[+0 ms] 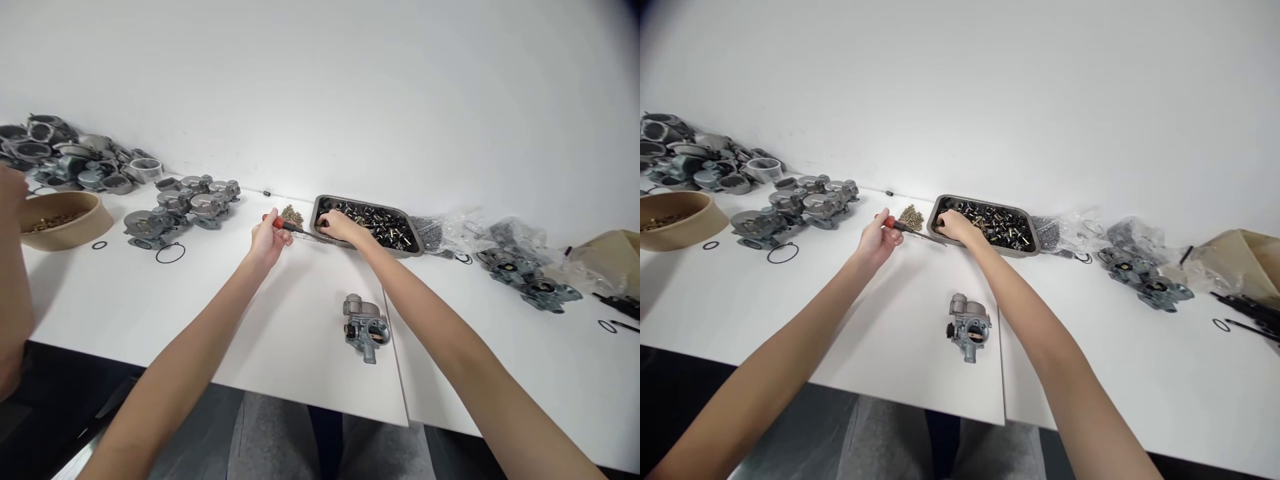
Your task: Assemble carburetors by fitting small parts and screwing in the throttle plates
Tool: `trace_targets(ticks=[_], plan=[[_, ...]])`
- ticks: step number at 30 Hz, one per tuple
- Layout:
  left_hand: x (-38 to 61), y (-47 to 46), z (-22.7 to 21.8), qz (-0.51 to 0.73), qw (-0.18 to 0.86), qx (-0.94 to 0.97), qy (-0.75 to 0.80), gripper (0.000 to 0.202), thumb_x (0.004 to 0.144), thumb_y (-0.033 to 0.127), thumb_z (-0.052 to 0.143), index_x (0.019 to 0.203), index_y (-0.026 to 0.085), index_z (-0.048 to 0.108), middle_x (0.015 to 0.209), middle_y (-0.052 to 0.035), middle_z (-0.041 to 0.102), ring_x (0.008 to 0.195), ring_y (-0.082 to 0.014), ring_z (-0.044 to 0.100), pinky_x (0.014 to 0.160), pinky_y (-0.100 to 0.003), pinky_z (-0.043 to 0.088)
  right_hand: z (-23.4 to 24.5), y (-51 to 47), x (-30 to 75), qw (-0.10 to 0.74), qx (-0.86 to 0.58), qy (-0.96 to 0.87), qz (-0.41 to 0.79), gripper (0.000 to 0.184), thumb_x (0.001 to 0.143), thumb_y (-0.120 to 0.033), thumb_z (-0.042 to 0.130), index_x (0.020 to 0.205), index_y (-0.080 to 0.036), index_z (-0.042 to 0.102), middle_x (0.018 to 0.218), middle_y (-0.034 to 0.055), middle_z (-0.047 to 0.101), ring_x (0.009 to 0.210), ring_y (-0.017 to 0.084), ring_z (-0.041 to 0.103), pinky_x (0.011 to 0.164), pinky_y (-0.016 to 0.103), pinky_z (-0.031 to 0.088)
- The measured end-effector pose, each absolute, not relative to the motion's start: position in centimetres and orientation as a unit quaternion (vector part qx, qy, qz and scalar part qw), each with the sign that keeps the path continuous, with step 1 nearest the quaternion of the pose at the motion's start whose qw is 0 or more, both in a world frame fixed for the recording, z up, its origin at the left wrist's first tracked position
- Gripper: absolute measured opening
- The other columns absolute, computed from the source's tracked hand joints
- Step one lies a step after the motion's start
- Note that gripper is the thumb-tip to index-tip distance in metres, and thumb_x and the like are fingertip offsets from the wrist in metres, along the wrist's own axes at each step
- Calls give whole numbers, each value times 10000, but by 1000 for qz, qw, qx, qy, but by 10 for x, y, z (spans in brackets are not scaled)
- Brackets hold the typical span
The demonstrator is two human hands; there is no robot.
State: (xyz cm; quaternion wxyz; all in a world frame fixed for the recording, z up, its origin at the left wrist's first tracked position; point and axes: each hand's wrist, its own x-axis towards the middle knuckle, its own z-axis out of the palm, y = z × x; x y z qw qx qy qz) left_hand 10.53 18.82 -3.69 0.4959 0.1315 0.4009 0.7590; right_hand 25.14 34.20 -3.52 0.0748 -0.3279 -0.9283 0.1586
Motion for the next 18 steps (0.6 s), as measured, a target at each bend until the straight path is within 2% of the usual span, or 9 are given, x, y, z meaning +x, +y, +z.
trace_targets(ticks=[6,9,12,15,18], plan=[[107,186,-33,753,506,126,401,397,891,416,617,651,158,434,591,-40,655,353,-54,417,409,-207,315,-41,345,250,83,-331,-926,164,132,794,-123,627,847,-127,748,884,80,733,736,133,588,716,244,424],[107,187,-33,754,507,127,397,385,899,397,602,648,160,432,592,-44,653,352,-58,418,404,-214,315,-37,342,252,118,-340,-918,167,100,791,-137,648,812,-113,743,953,95,722,783,129,591,756,245,437],[103,189,-35,758,507,135,388,412,861,439,657,654,166,430,597,-33,650,359,-54,417,400,-213,319,-26,335,264,156,-352,-906,177,118,821,-201,659,861,-120,735,985,96,723,809,129,612,771,254,462],[96,191,-38,765,501,146,377,409,846,440,677,662,167,434,620,-34,650,366,-43,415,403,-205,322,-5,321,288,172,-357,-891,220,160,850,-270,648,920,-143,718,882,67,736,713,128,637,681,263,489],[86,192,-38,777,486,145,372,375,880,396,629,659,165,434,643,-50,652,363,-30,407,411,-198,320,23,300,321,186,-341,-868,309,183,819,-306,692,931,-165,722,798,46,738,644,144,660,629,283,519]])
